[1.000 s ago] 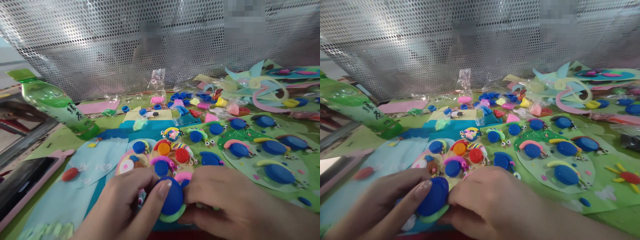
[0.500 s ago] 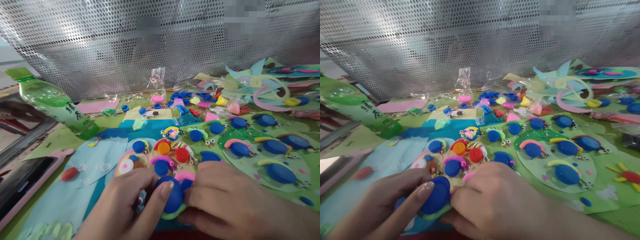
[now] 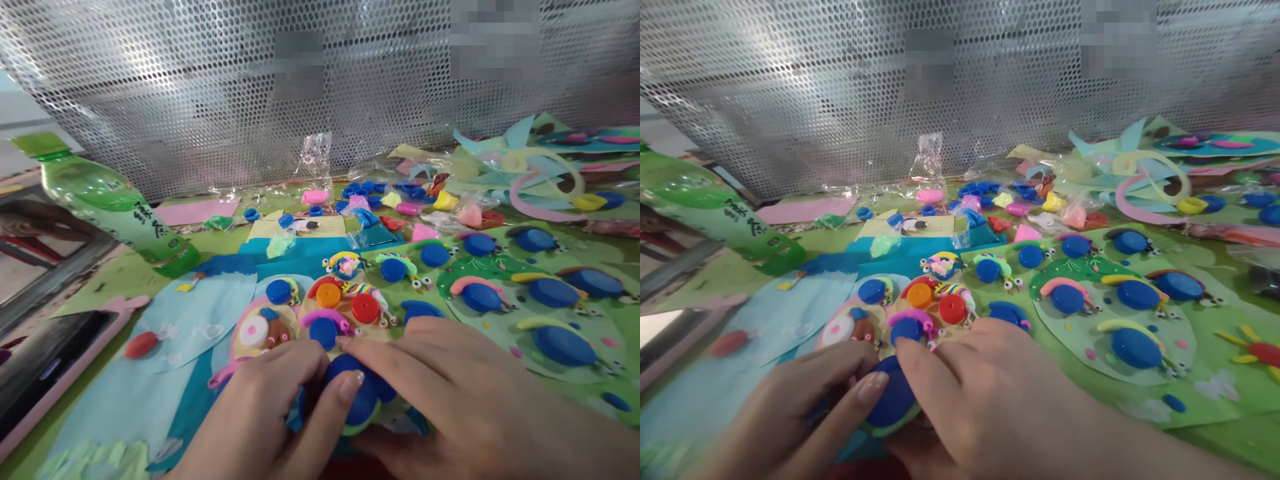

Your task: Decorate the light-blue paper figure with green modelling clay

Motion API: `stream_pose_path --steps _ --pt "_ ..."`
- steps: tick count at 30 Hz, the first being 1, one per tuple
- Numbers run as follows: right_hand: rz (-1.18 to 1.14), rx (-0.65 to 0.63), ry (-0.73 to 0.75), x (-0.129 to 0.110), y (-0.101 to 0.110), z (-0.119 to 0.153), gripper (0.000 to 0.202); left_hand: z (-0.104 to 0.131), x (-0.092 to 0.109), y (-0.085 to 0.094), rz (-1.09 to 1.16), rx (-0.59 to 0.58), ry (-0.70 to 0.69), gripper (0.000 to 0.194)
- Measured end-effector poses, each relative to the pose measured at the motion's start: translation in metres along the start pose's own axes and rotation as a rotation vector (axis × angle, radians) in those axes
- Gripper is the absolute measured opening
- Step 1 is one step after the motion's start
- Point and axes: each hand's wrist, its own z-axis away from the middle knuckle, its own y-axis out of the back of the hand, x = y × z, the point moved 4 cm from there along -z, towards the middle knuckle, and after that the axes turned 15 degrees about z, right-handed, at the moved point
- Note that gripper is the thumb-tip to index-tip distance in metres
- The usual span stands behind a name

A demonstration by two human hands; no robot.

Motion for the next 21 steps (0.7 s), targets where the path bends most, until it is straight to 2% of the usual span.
stream_pose_path --steps 6,11,16,19,21 --pt "0.021 0.032 0.028 -0.0023 0.0032 0.0028 0.046 0.0006 -0.0016 -0.0006 0.023 -0.020 0.036 0.039" --pt "0.034 0.015 0.019 -0.0006 0.0008 0.0026 0.040 -0.0001 -0.0003 -0.0008 0.029 -0.015 0.059 0.043" --pt "0.033 0.057 0.012 -0.0036 -0.0027 0.0044 0.037 0.0017 -0.0024 -0.0047 0.056 -0.062 0.075 0.039" --pt "0.036 0.086 -0.009 -0.0064 -0.0030 0.0068 0.028 0.0022 0.0005 -0.0036 0.084 -0.030 0.044 0.035" --pt "0.031 0.093 -0.027 -0.0067 -0.0017 0.0079 0.024 0.0021 0.0050 0.0015 0.095 0.057 0.010 0.035"
